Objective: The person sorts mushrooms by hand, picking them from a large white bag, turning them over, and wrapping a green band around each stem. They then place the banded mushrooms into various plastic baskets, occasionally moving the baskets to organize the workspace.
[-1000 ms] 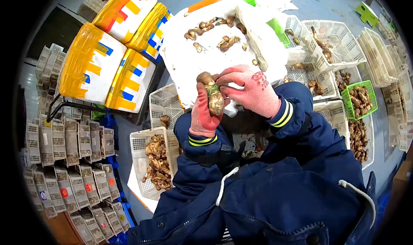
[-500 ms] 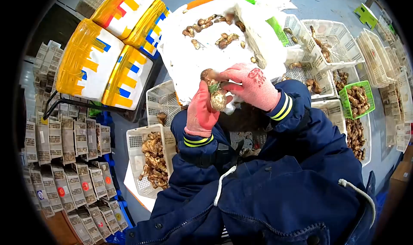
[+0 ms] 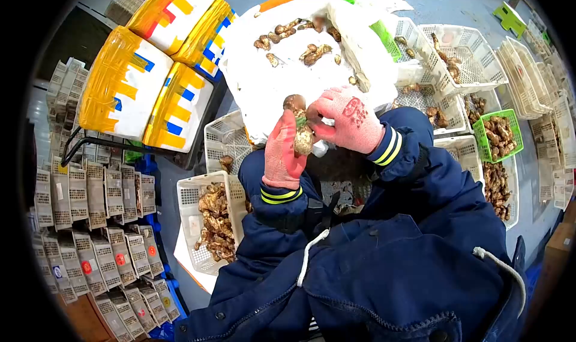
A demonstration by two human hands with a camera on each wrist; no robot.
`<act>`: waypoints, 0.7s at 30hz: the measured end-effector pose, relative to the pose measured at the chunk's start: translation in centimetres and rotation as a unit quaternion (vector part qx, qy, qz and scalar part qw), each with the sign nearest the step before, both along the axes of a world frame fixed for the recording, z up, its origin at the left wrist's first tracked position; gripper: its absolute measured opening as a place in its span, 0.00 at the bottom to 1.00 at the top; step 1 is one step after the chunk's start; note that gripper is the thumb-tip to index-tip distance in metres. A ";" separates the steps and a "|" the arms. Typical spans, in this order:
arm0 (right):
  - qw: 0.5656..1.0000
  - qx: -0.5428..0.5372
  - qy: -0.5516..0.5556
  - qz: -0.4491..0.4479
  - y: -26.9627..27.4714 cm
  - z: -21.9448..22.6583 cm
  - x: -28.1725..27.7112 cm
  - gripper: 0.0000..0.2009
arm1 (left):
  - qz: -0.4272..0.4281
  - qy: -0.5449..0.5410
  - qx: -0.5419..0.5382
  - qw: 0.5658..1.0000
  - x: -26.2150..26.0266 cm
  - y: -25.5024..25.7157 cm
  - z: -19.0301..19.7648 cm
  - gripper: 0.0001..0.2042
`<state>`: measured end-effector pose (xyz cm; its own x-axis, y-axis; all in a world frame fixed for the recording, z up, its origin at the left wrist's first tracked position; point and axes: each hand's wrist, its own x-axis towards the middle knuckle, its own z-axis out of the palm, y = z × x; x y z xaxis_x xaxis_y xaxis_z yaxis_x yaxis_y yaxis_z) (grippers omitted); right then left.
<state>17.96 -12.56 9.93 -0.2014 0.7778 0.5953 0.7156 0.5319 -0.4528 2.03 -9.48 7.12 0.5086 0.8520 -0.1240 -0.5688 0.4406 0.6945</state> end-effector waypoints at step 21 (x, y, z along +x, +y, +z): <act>0.992 0.013 -0.123 -0.029 0.2 -0.4 -1.3 0.12 | 0.114 0.113 0.038 0.986 0.4 -0.6 -0.3 0.14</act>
<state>16.69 -12.33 9.50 -0.2978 0.7781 0.5530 0.8330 0.4947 -0.2476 2.43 -10.13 6.84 0.2695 0.9522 -0.1437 -0.4737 0.2610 0.8411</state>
